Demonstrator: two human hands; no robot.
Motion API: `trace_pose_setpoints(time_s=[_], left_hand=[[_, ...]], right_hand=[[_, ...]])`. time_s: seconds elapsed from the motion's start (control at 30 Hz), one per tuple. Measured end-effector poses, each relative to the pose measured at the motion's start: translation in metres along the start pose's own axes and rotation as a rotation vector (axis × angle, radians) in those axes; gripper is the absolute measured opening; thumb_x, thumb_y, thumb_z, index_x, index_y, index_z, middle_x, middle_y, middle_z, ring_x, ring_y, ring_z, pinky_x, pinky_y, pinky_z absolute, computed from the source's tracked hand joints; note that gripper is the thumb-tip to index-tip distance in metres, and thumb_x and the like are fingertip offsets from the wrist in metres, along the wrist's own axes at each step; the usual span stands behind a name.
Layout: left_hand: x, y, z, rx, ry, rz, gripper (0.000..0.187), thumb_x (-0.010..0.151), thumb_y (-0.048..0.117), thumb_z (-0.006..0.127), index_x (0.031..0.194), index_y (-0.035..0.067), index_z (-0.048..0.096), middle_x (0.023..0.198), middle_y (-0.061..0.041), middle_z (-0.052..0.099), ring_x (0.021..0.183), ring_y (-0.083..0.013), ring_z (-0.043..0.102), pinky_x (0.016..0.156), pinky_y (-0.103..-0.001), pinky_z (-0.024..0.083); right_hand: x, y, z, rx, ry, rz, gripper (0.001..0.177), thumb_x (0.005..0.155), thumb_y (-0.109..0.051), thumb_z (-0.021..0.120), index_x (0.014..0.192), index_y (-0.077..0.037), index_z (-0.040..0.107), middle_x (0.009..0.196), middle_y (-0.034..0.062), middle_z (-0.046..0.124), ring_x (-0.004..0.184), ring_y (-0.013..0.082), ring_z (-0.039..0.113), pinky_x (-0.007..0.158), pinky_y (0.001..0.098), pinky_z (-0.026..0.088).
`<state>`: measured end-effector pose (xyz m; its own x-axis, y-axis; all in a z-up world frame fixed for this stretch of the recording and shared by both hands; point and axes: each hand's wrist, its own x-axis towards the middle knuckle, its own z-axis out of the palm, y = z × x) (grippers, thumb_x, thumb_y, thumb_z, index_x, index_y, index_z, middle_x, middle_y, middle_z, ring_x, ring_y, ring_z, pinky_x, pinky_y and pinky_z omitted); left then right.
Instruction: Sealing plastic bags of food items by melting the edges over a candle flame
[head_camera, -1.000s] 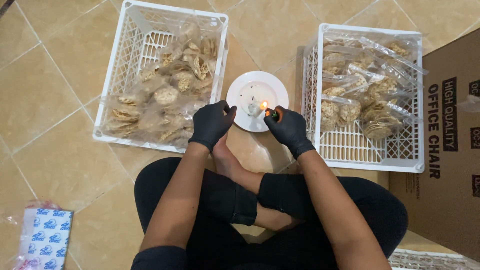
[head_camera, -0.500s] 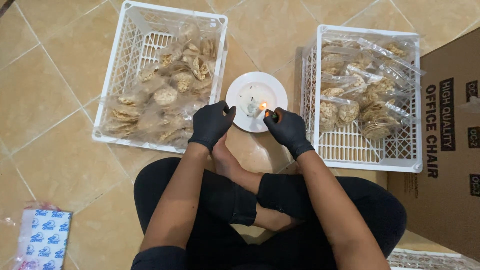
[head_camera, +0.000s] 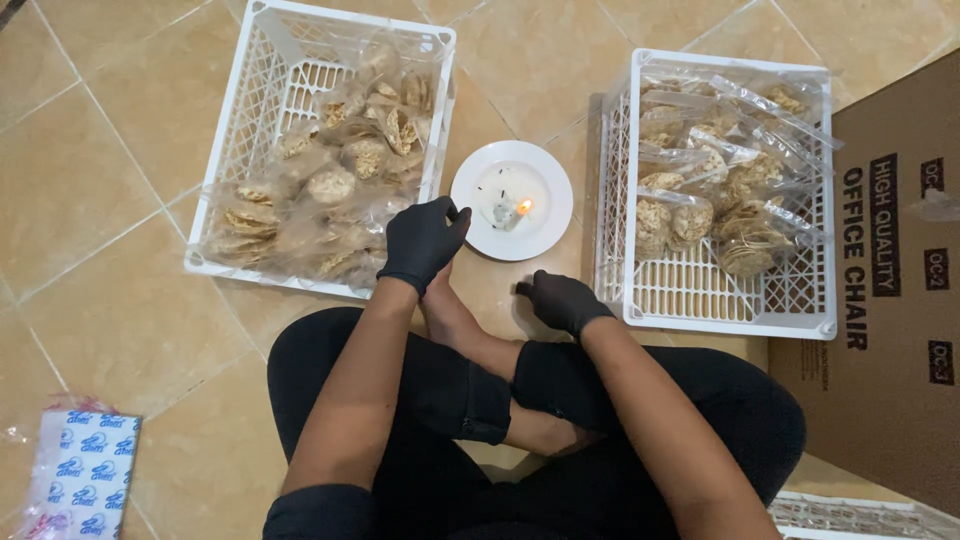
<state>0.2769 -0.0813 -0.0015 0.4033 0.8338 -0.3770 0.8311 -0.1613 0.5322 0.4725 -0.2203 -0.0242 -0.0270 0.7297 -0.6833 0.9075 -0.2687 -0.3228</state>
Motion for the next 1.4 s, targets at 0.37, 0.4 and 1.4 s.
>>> trace_pose_setpoints(time_s=[0.37, 0.4, 1.4], left_hand=[[-0.005, -0.001, 0.001, -0.014, 0.056, 0.041, 0.048, 0.1, 0.057, 0.049, 0.106, 0.014, 0.071, 0.092, -0.017, 0.077, 0.104, -0.0404, 0.072, 0.092, -0.053, 0.055], [-0.007, 0.0, 0.0, -0.028, 0.081, 0.058, 0.046, 0.101, 0.053, 0.05, 0.106, 0.012, 0.071, 0.091, -0.017, 0.077, 0.102, -0.0403, 0.073, 0.091, -0.053, 0.056], [0.178, -0.104, -0.132, 0.126, 0.664, 0.17, 0.04, 0.092, 0.045, 0.073, 0.12, 0.017, 0.07, 0.111, -0.016, 0.07, 0.102, -0.0432, 0.062, 0.083, -0.058, 0.048]], right_hand=[[0.07, 0.054, 0.061, -0.033, 0.289, 0.003, 0.023, 0.093, -0.037, 0.063, 0.106, -0.02, 0.072, 0.103, 0.0115, 0.069, 0.108, 0.0352, 0.07, 0.087, 0.0503, 0.06], [0.077, 0.061, 0.065, -0.087, 0.313, 0.021, 0.019, 0.091, -0.039, 0.064, 0.104, -0.027, 0.071, 0.1, 0.0046, 0.067, 0.106, 0.0305, 0.071, 0.085, 0.0481, 0.061], [0.116, -0.138, -0.18, -0.011, 1.037, -0.543, 0.023, 0.094, -0.016, 0.068, 0.115, -0.023, 0.071, 0.099, 0.004, 0.068, 0.07, 0.0247, 0.067, 0.063, 0.0418, 0.049]])
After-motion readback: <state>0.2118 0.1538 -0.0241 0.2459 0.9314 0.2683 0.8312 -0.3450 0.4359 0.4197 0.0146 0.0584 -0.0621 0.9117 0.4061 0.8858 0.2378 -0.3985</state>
